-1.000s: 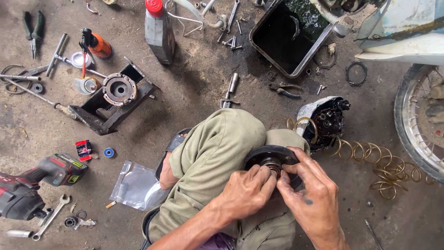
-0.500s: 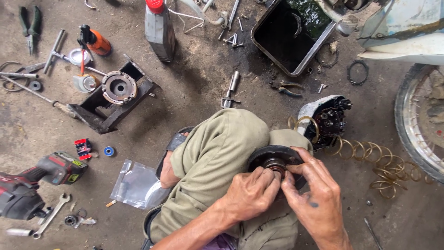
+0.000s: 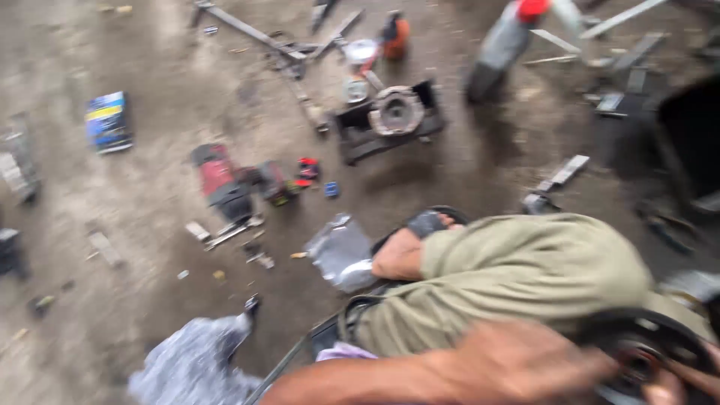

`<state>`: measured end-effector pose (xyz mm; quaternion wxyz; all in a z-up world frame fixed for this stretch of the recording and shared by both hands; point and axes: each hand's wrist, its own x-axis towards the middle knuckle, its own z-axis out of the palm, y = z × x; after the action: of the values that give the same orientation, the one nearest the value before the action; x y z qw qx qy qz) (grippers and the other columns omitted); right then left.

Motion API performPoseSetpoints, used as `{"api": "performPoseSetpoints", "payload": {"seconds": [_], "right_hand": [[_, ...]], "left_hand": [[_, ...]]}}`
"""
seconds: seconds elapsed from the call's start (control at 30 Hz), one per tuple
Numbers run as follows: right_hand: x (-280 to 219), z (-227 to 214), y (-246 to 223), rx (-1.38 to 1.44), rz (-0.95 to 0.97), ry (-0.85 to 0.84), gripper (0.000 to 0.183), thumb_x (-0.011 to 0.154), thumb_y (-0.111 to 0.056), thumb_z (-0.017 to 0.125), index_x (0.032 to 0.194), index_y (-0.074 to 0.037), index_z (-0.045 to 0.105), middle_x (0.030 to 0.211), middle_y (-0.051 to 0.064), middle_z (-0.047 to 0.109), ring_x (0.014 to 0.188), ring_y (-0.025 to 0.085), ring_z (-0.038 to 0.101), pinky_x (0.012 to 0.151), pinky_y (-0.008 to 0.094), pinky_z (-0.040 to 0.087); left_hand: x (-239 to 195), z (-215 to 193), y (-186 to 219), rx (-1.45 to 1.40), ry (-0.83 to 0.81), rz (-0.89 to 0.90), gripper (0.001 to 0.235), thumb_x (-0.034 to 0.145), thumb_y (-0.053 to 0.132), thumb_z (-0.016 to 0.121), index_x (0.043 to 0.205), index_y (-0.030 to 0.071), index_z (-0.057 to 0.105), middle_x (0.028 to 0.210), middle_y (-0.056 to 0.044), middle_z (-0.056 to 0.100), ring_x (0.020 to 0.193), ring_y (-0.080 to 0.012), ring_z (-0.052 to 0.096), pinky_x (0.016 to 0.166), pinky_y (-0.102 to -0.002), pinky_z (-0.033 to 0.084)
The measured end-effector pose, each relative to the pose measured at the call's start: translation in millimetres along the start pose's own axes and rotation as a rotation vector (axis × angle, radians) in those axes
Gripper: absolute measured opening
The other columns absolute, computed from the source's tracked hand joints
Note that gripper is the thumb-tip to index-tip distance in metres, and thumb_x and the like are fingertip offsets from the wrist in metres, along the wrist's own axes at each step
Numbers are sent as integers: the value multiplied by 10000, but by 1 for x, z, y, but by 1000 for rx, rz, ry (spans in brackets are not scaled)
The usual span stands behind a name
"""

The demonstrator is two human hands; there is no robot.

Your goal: Cleaning and assembling a motorcycle clutch assembly, including oiling parts and using compressed air.

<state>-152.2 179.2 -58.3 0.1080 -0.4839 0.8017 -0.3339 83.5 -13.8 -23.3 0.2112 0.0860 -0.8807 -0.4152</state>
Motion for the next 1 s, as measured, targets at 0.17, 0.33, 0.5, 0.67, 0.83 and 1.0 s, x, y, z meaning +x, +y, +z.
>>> {"api": "performPoseSetpoints", "payload": {"seconds": [0.17,0.33,0.5,0.67,0.83,1.0], "right_hand": [[49,-30,-112,-169,288,147,170,849,30,740,1017,8,750,1297,189,720,1213,262,679,1139,369,476],[57,-34,-118,-60,296,111,129,852,-20,727,974,-18,770,1315,149,710,1168,214,705,1033,323,541],[52,-40,-116,-42,280,53,170,894,-51,684,1036,-17,770,1373,158,682,1188,246,687,1020,354,547],[53,-42,-114,-11,258,19,205,911,-47,664,1088,-6,758,1403,181,660,1236,244,671,1042,344,545],[61,-43,-123,4,309,38,155,901,-78,693,1022,-12,764,1353,164,689,1235,229,673,1054,329,536],[65,-47,-116,-65,206,15,129,918,-95,683,1010,-22,735,1340,191,688,1126,275,701,987,379,518]], "left_hand": [[15,-57,-45,44,426,-207,284,842,30,605,1102,92,700,944,-17,703,746,-246,577,746,-403,418],[7,-66,-59,49,502,-492,210,985,56,660,1173,-29,699,992,-141,703,834,-188,684,755,-280,583],[8,-51,-61,25,479,-436,209,964,44,686,1160,-29,685,959,-136,685,781,-182,650,715,-284,542],[-17,-42,-98,66,442,-479,284,978,90,674,1237,-27,668,1034,-170,715,826,-199,693,701,-278,624],[-77,-47,-171,323,124,-1190,457,992,411,608,1377,169,657,1146,-47,677,946,-226,690,816,-441,532],[-190,-26,-228,423,-79,-1464,569,963,522,543,1418,188,613,1282,-180,598,1128,-427,629,923,-576,476]]}}
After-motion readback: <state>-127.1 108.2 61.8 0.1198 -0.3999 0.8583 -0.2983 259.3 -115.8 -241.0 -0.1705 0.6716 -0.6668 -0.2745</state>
